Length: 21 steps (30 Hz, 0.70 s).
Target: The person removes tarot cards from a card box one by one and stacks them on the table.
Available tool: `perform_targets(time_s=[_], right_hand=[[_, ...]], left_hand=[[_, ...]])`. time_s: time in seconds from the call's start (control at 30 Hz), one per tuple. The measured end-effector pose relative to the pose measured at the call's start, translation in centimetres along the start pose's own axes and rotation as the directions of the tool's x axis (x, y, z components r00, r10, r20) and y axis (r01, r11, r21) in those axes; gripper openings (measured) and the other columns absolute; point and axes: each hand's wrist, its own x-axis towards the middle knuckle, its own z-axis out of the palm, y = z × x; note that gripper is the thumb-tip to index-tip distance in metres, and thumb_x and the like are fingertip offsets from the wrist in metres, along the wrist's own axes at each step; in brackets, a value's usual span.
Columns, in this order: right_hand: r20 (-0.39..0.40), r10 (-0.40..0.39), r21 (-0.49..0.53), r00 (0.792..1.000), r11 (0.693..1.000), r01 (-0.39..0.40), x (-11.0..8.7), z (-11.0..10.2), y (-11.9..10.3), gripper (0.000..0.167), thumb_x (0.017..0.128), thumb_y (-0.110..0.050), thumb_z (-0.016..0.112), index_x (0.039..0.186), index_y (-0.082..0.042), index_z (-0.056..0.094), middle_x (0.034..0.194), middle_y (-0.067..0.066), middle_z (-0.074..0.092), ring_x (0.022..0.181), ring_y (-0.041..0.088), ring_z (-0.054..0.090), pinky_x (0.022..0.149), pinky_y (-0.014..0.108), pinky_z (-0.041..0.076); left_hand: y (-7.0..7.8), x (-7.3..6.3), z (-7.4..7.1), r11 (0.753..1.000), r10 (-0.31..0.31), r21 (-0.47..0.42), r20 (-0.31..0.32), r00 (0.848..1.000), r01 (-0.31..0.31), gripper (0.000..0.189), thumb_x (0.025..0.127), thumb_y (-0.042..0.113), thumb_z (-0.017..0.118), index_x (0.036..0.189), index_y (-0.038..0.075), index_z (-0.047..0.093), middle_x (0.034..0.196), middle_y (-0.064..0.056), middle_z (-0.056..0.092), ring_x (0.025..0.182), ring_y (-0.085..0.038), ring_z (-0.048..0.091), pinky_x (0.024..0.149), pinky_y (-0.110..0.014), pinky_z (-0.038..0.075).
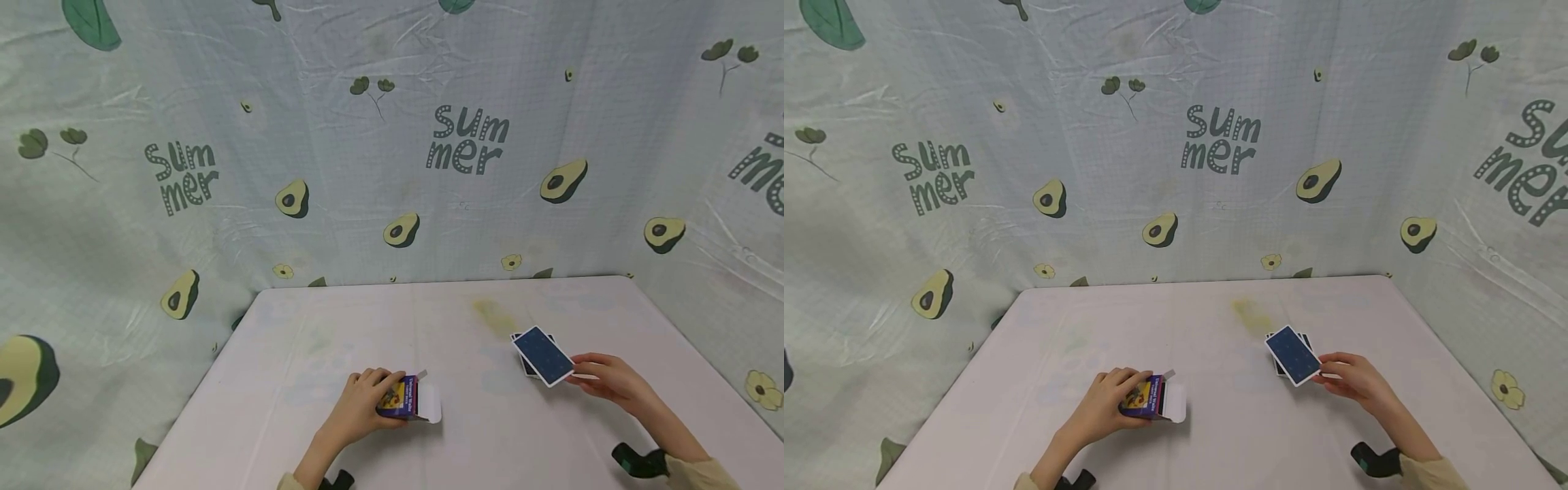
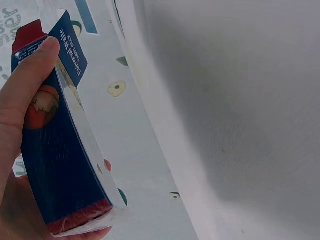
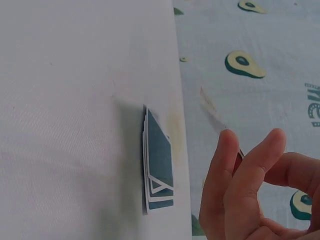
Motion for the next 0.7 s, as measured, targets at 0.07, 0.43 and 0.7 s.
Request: perform_targets(time_s=[0.07, 0.43, 0.7], right_hand=[[-0.003, 0.004, 0.035, 1.0, 0.999, -0.004, 0.0, -0.2, 0.1, 0.024, 0.088, -0.013, 0.052, 0.107, 0.002, 0.053, 0.082, -0.004, 0.062, 0.076, 0.01, 0.065, 0.063, 0.018, 0.05], [-0.048, 0.019, 0.076, 0.999, 0.997, -0.016, 0.4, -1.3, 0.5, 0.02, 0.086, -0.009, 0.055, 0.103, 0.002, 0.056, 0.079, -0.003, 0.062, 0.073, 0.009, 0.065, 0.063, 0.018, 0.05], [-0.067, 0.022, 0.066, 0.997, 0.998, -0.018, 1.1, -1.5, 1.3, 0.018, 0.084, -0.008, 0.057, 0.1, 0.002, 0.057, 0.076, -0.002, 0.065, 0.071, 0.008, 0.064, 0.065, 0.019, 0.051]], left_hand=[[0.1, -0.1, 0.0, 1.0, -0.004, -0.004, 0.002, 1.0, 0.004, 0.073, 0.063, 0.05, 0.073, 0.125, 0.019, 0.05, 0.104, 0.003, 0.056, 0.093, -0.013, 0.05, 0.075, -0.036, 0.037], [0.1, -0.3, 0.3, 1.0, -0.025, -0.015, 0.013, 1.0, 0.025, 0.073, 0.063, 0.05, 0.073, 0.126, 0.02, 0.05, 0.104, 0.003, 0.056, 0.093, -0.013, 0.05, 0.075, -0.036, 0.036], [0.2, -0.1, 0.5, 1.0, -0.011, -0.025, -0.005, 1.0, 0.01, 0.073, 0.062, 0.049, 0.074, 0.125, 0.02, 0.05, 0.103, 0.003, 0.056, 0.091, -0.013, 0.05, 0.073, -0.034, 0.035]])
